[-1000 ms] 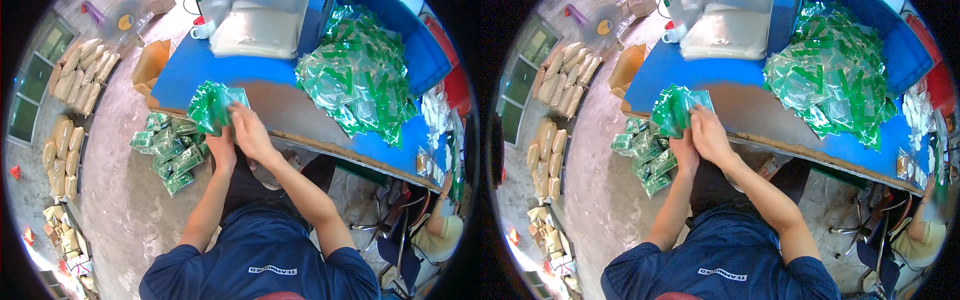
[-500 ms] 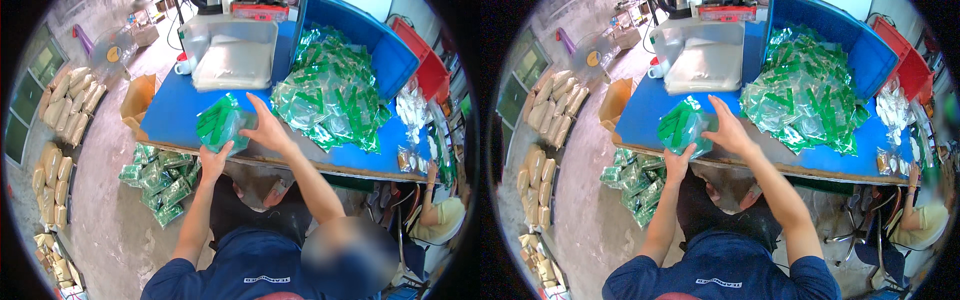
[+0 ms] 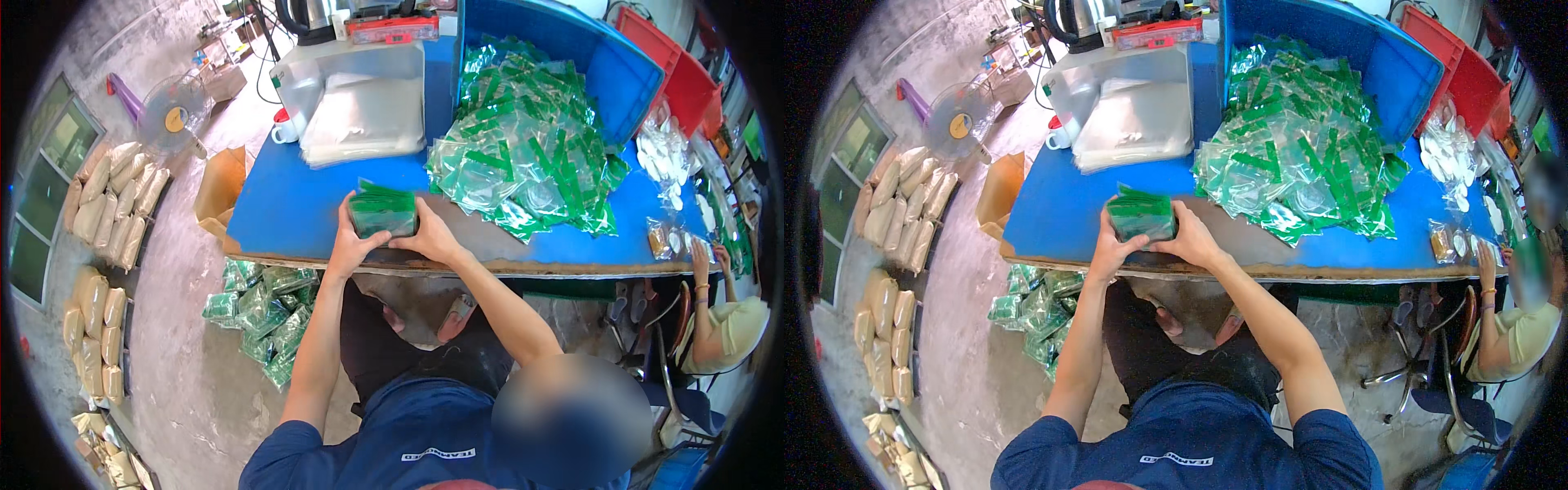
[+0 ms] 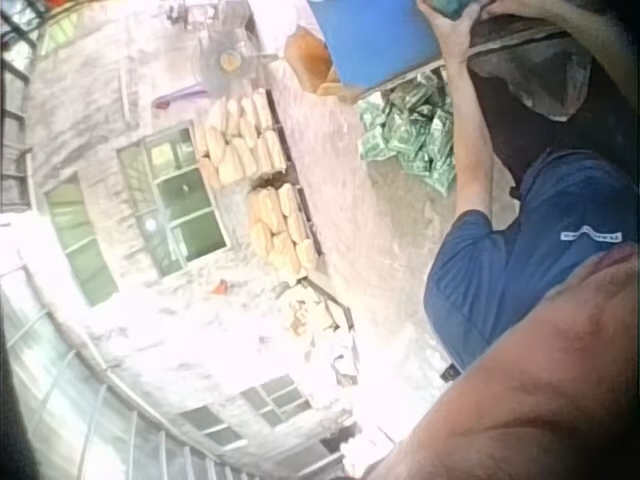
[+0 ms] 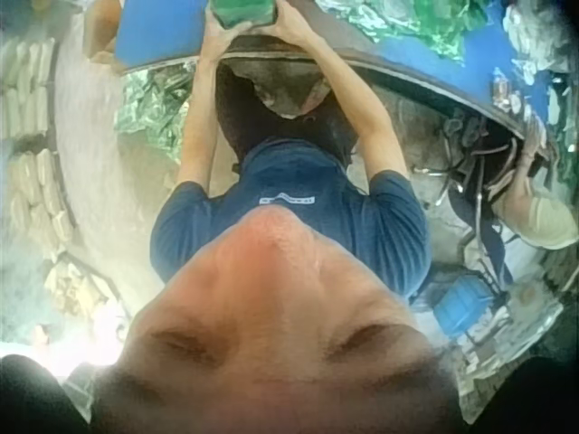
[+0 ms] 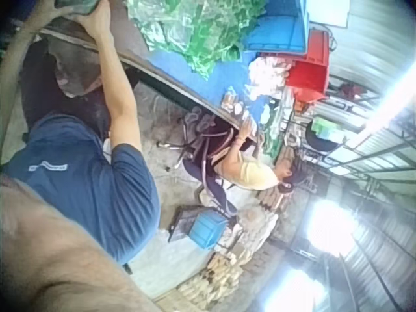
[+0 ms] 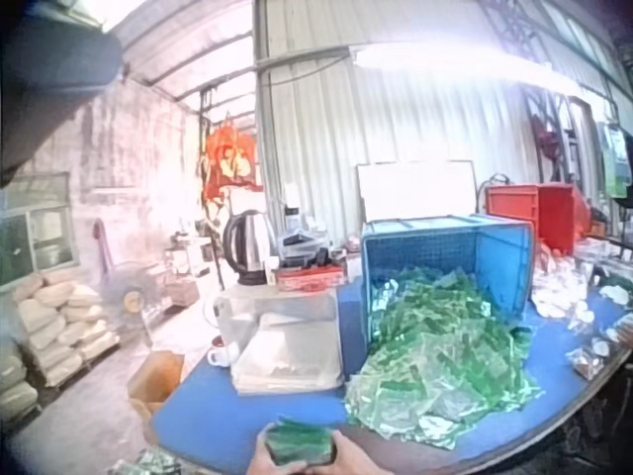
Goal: Manually counting, stacking, and inserting small green product pouches into larger plastic bags.
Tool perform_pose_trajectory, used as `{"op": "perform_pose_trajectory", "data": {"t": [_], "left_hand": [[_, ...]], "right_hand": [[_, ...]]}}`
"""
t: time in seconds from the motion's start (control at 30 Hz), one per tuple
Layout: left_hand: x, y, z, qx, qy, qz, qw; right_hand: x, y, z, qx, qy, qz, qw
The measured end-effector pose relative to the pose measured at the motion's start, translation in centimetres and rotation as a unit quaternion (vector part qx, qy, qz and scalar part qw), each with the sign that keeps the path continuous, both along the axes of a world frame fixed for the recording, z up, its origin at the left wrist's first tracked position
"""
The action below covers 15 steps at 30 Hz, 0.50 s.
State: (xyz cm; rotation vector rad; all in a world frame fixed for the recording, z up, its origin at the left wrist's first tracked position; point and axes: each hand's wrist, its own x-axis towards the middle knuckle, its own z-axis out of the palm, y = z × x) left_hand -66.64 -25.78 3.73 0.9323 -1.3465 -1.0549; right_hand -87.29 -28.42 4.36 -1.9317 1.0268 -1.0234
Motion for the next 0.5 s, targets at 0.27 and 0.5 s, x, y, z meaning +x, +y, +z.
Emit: {"op": "perform_pose_trajectory", "data": {"t": [0.27, 0.5], "left_hand": [[-1.0, 2.1, -0.4, 0.018, -0.124, 0.021, 0.992], [-2.6, 9.0, -3.0, 0.163, 0.185, 0.071, 0.967]], "right_hand": [[-0.8, 0.6, -0.7, 0.05, -0.006, 0.037, 0.998], [-6.8, -4.4, 4.0, -0.104, 0.122, -0.049, 0.986]]}}
